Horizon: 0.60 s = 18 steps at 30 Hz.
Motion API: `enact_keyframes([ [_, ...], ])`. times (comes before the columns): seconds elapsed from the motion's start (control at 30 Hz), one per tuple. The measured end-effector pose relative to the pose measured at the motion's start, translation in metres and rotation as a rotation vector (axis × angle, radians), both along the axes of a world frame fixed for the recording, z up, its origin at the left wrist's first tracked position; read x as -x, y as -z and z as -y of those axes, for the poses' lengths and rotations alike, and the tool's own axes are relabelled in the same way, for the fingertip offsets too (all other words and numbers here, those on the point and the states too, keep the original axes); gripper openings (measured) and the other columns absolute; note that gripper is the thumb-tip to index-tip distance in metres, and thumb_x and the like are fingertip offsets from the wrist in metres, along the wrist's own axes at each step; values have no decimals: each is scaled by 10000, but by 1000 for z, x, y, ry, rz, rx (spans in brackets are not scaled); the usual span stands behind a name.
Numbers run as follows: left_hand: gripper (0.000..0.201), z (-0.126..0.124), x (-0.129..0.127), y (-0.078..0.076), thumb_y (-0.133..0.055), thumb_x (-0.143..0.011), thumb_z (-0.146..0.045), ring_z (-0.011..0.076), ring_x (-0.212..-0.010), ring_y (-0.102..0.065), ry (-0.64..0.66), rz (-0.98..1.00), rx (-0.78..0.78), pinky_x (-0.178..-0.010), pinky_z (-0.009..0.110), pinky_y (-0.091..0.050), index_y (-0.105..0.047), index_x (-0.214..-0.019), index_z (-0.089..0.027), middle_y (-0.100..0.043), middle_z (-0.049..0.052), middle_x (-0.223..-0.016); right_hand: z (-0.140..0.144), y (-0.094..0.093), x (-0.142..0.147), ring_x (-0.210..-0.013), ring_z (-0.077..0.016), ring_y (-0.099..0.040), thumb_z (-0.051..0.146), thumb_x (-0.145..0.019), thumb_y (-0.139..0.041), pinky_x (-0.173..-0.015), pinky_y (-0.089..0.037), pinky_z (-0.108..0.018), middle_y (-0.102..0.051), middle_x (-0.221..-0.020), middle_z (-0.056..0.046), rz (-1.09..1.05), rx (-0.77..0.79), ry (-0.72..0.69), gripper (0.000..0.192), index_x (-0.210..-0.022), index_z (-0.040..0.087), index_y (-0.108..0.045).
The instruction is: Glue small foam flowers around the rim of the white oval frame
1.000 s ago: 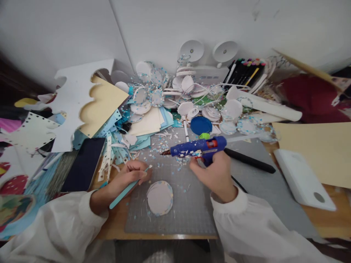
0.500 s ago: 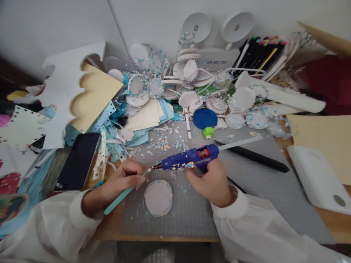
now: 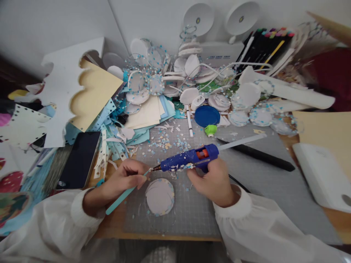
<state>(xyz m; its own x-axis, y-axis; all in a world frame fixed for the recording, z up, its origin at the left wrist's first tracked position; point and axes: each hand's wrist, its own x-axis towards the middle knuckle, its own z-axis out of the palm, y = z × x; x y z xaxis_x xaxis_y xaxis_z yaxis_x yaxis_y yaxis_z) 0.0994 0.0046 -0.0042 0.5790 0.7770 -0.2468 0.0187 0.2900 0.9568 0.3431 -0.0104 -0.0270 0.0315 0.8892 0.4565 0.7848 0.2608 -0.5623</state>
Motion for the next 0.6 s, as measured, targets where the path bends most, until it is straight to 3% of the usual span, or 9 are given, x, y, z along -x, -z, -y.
enact_keyframes([
  [0.17, 296, 1, 0, -2, -597, -703, -265, 73, -458, -337, -8, -8, 10, -455, 212, -240, -504, -451, -142, -414, -33, -451, 0, -2, -2, -635, -233, -621, 304, -663, -581, -587, -487, -349, -639, -679, -39, 34, 36, -24, 91, -716, 237, -549],
  [0.33, 278, -1, 0, -1, -594, -697, -236, 73, -465, -345, -6, 0, -9, -464, 213, -243, -507, -452, -138, -420, -32, -454, -4, -7, -5, -633, -215, -612, 293, -686, -587, -574, -463, -318, -635, -704, -20, 178, -99, -24, 115, -779, 244, -540],
  [0.47, 280, -1, 0, 3, -594, -705, -247, 78, -470, -366, -33, 15, -33, -476, 221, -258, -530, -457, -134, -442, -25, -461, -1, -8, -27, -595, -229, -598, 354, -718, -599, -562, -440, -326, -604, -649, -40, 301, -135, 187, 181, -830, 216, -566],
  [0.6, 278, 0, -1, 8, -614, -716, -270, 85, -472, -401, -72, 53, 16, -481, 224, -284, -566, -481, -131, -483, -13, -473, 13, -7, -62, -620, -282, -618, 422, -701, -663, -543, -403, -350, -588, -627, -87, 364, 0, 380, 236, -744, 213, -564],
])
